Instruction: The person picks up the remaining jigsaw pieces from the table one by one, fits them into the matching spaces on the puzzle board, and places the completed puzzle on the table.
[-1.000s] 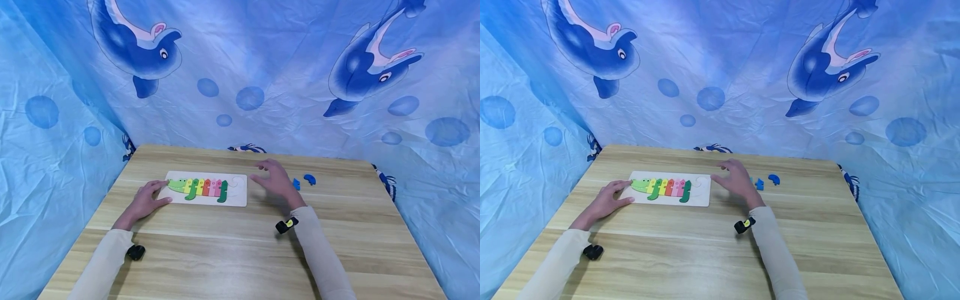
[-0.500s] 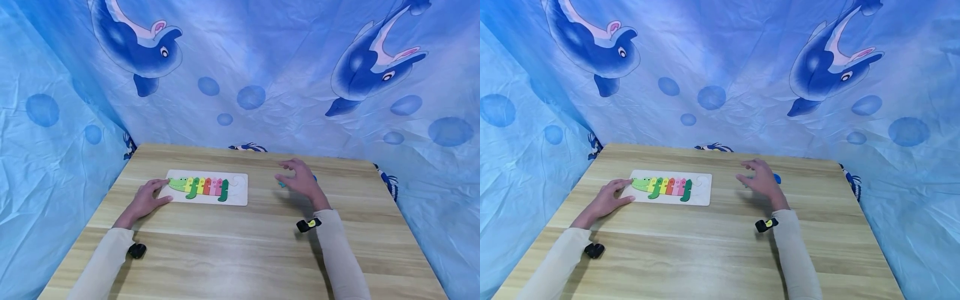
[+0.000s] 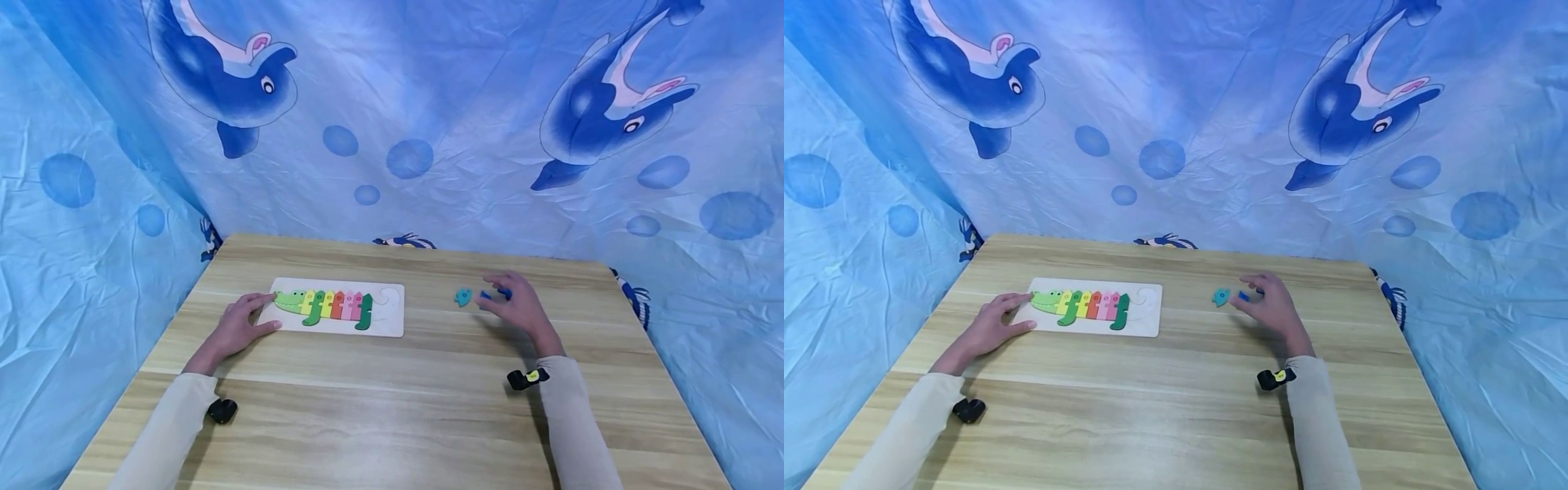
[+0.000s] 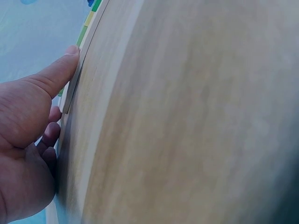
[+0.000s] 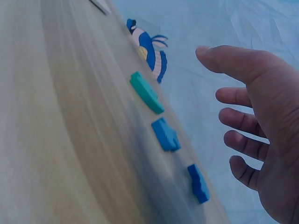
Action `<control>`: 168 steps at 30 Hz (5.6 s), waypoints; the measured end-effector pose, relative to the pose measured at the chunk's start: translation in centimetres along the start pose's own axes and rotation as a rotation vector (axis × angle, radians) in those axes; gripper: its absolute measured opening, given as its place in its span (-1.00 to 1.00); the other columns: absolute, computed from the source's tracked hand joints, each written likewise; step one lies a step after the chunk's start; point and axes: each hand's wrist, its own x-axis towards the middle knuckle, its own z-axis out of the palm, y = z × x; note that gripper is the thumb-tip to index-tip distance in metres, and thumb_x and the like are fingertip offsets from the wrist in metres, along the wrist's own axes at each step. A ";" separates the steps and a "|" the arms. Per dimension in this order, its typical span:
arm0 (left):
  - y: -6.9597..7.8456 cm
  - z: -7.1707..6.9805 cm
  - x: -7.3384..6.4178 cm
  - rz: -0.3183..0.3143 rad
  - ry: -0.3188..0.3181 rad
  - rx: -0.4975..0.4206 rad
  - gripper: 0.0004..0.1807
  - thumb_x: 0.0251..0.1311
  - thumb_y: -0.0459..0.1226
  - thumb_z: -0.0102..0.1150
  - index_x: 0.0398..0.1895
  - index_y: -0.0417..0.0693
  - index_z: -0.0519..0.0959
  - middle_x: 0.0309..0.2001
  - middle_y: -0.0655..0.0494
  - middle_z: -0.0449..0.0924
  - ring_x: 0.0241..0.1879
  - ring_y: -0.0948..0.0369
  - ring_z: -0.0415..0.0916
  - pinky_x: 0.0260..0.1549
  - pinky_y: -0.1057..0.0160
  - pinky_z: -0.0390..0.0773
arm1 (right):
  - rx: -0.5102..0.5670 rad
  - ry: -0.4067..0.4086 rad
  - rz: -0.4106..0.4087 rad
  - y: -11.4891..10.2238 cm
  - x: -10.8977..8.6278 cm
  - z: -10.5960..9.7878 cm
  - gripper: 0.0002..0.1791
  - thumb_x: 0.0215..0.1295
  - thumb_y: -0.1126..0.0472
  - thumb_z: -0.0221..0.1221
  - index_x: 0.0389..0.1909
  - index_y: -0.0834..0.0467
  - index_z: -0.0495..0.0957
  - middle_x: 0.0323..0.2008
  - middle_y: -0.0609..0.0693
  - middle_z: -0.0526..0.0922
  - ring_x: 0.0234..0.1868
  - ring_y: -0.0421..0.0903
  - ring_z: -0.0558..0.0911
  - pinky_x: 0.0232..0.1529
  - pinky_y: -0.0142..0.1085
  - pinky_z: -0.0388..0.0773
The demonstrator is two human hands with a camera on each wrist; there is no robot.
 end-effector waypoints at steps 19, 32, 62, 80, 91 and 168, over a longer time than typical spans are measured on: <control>-0.2 0.1 0.1 0.004 0.003 -0.002 -0.17 0.29 -0.02 0.37 0.50 -0.22 0.31 0.44 -0.42 0.19 0.40 -0.37 0.08 0.27 -0.36 0.04 | -0.142 -0.028 0.051 2.4 -1.2 0.9 -0.33 0.17 -0.09 0.47 0.17 0.28 0.64 -0.20 0.19 0.55 -0.25 0.06 0.46 -0.21 -0.08 0.38; -0.1 0.0 0.0 -0.007 -0.005 -0.010 -0.17 0.30 -0.01 0.36 0.51 -0.21 0.30 0.45 -0.42 0.17 0.40 -0.38 0.06 0.27 -0.37 0.03 | -0.175 -0.076 0.122 2.2 -1.0 1.4 -0.35 0.20 -0.08 0.44 0.18 0.28 0.63 -0.05 0.27 0.56 -0.14 0.13 0.49 -0.14 -0.01 0.41; -0.4 0.0 0.1 -0.016 -0.006 -0.010 -0.16 0.29 0.03 0.36 0.51 -0.18 0.31 0.45 -0.39 0.19 0.40 -0.36 0.07 0.27 -0.36 0.04 | -0.117 -0.008 0.056 1.8 -1.1 1.0 -0.47 0.17 -0.04 0.49 -0.01 0.27 0.71 -0.13 0.15 0.64 -0.17 0.06 0.57 -0.11 -0.01 0.51; -0.1 0.0 0.1 -0.005 0.001 -0.003 -0.17 0.29 -0.01 0.38 0.50 -0.21 0.31 0.44 -0.40 0.20 0.39 -0.37 0.08 0.27 -0.36 0.05 | -0.060 -0.027 -0.028 -2.2 0.7 2.6 -0.49 0.14 -0.08 0.50 -0.01 0.18 0.73 -0.09 0.09 0.68 -0.04 0.13 0.60 -0.09 0.03 0.55; -0.3 0.1 0.3 0.003 -0.001 0.001 -0.16 0.29 0.00 0.37 0.51 -0.21 0.31 0.43 -0.41 0.20 0.37 -0.36 0.10 0.25 -0.35 0.08 | -0.042 -0.079 -0.031 -4.7 2.2 4.2 -0.46 0.18 -0.12 0.47 0.08 0.12 0.69 -0.01 0.00 0.65 0.01 0.07 0.62 -0.01 0.04 0.59; -0.3 -0.1 0.4 -0.025 -0.024 0.002 -0.14 0.29 0.02 0.36 0.53 -0.17 0.28 0.45 -0.41 0.17 0.37 -0.38 0.08 0.25 -0.40 0.03 | -0.026 -0.290 -0.095 -12.0 5.9 15.4 -0.44 0.11 -0.18 0.49 -0.01 0.12 0.73 -0.12 -0.07 0.65 -0.07 -0.12 0.55 0.11 -0.16 0.52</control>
